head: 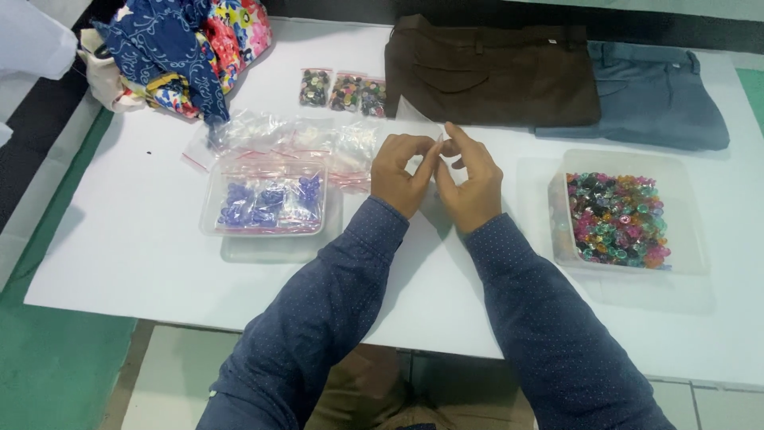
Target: Sorting small colorful buttons from a container into plastic bags
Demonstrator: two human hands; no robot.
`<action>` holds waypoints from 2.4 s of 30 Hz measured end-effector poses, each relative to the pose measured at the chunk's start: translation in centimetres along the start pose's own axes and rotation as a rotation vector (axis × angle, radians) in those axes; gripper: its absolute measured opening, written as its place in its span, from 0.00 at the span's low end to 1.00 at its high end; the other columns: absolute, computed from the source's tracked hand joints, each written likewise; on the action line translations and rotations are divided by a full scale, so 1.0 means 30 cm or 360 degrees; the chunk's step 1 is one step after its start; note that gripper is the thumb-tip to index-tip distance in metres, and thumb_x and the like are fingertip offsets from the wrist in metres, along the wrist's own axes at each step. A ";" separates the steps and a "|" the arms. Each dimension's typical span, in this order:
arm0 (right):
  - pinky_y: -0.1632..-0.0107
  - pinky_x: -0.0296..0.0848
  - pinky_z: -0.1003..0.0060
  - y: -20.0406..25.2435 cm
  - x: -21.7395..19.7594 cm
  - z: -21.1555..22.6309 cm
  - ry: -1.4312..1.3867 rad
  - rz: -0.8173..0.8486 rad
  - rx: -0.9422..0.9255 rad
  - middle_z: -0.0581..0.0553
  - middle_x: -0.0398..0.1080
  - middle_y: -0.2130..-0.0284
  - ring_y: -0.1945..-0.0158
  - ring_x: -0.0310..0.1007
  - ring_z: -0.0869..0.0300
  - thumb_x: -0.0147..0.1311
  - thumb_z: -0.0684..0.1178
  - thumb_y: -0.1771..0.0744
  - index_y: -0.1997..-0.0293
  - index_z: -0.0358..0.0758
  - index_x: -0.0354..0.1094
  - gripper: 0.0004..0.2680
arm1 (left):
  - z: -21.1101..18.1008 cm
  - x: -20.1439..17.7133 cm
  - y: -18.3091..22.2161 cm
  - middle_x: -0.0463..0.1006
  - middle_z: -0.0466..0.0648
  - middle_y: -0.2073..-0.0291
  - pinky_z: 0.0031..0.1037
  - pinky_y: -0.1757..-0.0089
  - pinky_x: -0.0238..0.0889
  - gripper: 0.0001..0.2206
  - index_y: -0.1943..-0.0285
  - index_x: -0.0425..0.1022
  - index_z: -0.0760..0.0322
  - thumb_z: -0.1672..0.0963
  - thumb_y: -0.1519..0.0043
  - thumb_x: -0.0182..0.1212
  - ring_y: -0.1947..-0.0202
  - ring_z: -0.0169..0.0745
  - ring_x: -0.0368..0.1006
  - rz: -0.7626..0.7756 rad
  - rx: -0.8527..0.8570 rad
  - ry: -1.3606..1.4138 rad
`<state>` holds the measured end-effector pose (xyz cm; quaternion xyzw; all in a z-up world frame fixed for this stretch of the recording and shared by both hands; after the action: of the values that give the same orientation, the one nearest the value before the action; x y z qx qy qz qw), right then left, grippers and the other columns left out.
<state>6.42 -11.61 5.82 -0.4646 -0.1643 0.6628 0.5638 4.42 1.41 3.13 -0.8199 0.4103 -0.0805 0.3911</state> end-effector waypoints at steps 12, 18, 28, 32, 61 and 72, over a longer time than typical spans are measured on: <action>0.63 0.77 0.62 -0.018 -0.011 -0.023 -0.0120 -0.0086 0.0122 0.40 0.76 0.67 0.62 0.77 0.50 0.54 0.33 0.34 0.46 0.32 0.71 0.11 | 0.043 0.013 0.011 0.74 0.40 0.78 0.29 0.62 0.70 0.04 0.64 0.72 0.55 0.56 0.37 0.62 0.71 0.39 0.73 0.0249 0.0163 -0.0376; 0.65 0.77 0.61 -0.011 0.002 -0.022 -0.0151 -0.0083 0.0056 0.41 0.76 0.68 0.63 0.77 0.49 0.55 0.33 0.35 0.47 0.34 0.72 0.11 | -0.023 -0.006 0.010 0.75 0.48 0.72 0.35 0.64 0.72 0.16 0.43 0.67 0.61 0.60 0.40 0.59 0.71 0.45 0.76 -0.0060 0.0177 -0.0332; 0.63 0.77 0.58 -0.001 0.005 -0.033 -0.0173 0.0120 0.0099 0.41 0.73 0.65 0.60 0.76 0.48 0.61 0.36 0.37 0.44 0.35 0.68 0.16 | 0.041 -0.010 0.008 0.76 0.41 0.77 0.30 0.64 0.70 0.04 0.54 0.76 0.55 0.57 0.36 0.62 0.74 0.39 0.75 0.0088 0.0167 -0.0295; 0.63 0.78 0.58 0.006 0.003 -0.048 -0.0049 0.0208 0.0082 0.38 0.74 0.65 0.61 0.76 0.48 0.62 0.37 0.37 0.42 0.33 0.68 0.17 | 0.075 0.000 0.020 0.76 0.38 0.78 0.27 0.63 0.70 0.05 0.56 0.77 0.52 0.55 0.39 0.66 0.73 0.34 0.74 0.0165 0.0244 -0.0453; 0.71 0.72 0.69 -0.028 -0.038 -0.023 -0.0408 0.0113 0.0528 0.43 0.74 0.80 0.75 0.77 0.58 0.55 0.34 0.34 0.68 0.38 0.72 0.05 | 0.064 -0.018 0.017 0.81 0.48 0.52 0.48 0.32 0.43 0.29 0.36 0.74 0.59 0.55 0.49 0.78 0.39 0.45 0.67 0.0475 0.0654 -0.0609; 0.69 0.73 0.67 -0.026 -0.055 -0.154 -0.0104 0.0238 0.0211 0.38 0.74 0.65 0.67 0.75 0.55 0.49 0.38 0.30 0.52 0.36 0.75 0.06 | 0.156 -0.043 0.003 0.83 0.43 0.57 0.36 0.38 0.53 0.20 0.38 0.77 0.55 0.53 0.40 0.72 0.45 0.39 0.71 0.0447 0.0251 -0.0244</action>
<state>10.47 -14.27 4.72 -0.4154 -0.1031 0.7272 0.5366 5.63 5.03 0.12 -0.7250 0.4821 0.0059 0.4918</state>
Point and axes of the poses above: each hand's wrist, its own y-axis away from the middle knuckle, its own x-axis out of the palm, z = x × y, the point moved 2 cm from there along -y, towards the middle knuckle
